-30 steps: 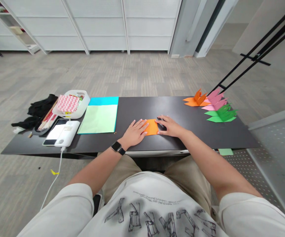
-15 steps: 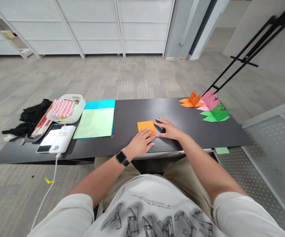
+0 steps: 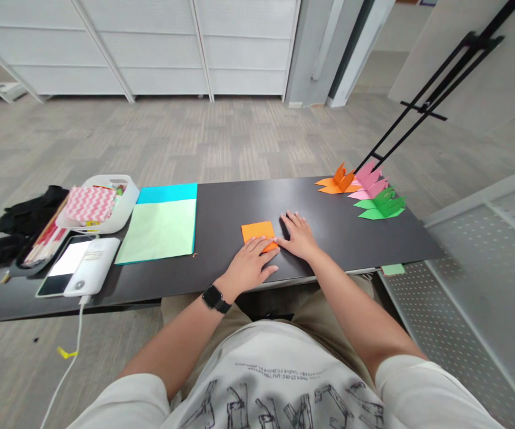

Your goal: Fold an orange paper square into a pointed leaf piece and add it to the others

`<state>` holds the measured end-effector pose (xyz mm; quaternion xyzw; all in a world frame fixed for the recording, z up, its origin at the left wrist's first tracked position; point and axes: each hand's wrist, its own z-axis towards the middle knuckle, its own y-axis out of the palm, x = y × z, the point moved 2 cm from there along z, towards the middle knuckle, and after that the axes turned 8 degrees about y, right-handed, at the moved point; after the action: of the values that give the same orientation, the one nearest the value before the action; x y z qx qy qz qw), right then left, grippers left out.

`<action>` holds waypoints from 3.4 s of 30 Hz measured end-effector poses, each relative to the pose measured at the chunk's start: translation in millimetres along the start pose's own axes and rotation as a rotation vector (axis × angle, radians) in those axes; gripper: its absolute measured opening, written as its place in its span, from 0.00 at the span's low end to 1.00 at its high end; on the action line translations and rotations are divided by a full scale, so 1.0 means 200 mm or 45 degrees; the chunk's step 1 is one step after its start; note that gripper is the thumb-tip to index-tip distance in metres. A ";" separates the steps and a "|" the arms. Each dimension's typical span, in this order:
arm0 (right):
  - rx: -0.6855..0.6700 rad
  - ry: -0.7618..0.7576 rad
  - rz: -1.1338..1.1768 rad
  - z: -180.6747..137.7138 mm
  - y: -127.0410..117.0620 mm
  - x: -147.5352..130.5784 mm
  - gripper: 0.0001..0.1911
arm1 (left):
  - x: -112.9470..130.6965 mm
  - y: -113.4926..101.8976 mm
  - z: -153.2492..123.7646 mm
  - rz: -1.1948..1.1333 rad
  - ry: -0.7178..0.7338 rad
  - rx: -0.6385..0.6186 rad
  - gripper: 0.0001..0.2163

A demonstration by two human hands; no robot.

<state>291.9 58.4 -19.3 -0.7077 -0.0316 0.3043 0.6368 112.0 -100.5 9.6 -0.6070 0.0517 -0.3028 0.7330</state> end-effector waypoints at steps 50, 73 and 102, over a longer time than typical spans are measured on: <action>0.034 0.093 -0.090 0.16 0.02 -0.09 0.38 | 0.03 0.03 -0.01 0.104 -0.057 0.005 0.22; -0.013 -0.136 -0.071 0.10 -0.01 -0.06 0.33 | -0.03 -0.09 -0.31 0.101 -0.141 0.096 0.19; 0.058 -0.155 -0.077 0.10 0.01 -0.05 0.32 | -0.21 -0.16 -0.15 -0.019 -0.564 0.299 0.31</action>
<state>272.9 71.9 -17.4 -0.6721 -0.0846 0.3280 0.6584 53.5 -107.7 19.0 -0.5695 -0.1503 -0.1716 0.7897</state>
